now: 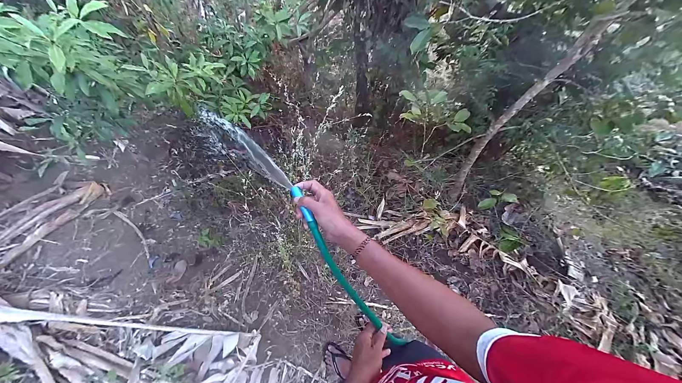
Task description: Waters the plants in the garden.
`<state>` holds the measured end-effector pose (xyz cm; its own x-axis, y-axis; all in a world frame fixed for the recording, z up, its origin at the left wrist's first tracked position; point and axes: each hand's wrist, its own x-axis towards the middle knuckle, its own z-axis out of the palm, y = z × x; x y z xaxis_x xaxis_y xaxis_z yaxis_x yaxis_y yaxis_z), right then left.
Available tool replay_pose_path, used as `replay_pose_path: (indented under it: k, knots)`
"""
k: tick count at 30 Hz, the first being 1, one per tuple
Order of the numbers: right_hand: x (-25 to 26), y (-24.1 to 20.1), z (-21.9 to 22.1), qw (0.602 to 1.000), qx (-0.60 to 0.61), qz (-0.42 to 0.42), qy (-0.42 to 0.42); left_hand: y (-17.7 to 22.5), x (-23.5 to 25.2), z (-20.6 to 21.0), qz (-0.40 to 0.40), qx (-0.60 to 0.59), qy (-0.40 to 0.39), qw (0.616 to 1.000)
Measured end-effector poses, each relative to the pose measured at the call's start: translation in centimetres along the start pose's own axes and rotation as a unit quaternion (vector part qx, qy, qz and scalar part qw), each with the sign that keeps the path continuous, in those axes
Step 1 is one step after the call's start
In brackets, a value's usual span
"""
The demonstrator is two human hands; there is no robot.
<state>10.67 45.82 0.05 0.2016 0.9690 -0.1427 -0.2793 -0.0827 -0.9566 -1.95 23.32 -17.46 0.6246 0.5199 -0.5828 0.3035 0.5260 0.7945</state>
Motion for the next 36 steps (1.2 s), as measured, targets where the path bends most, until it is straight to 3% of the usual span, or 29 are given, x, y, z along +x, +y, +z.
replay_pose_path:
  k: [10,17,36]
  knots:
    - [-0.1,0.3,-0.4,0.999,-0.048,0.008,0.004,1.4,-0.9,-0.1,-0.012,0.018,-0.005,1.0]
    - [1.0,1.3,0.5,1.0,-0.014,-0.007,0.027,1.0,-1.0,-0.9,-0.012,0.034,-0.019,0.999]
    - [1.6,2.3,5.5,1.0,-0.001,0.013,0.009,-1.0,-1.8,-3.6,0.01,0.002,-0.014,1.0]
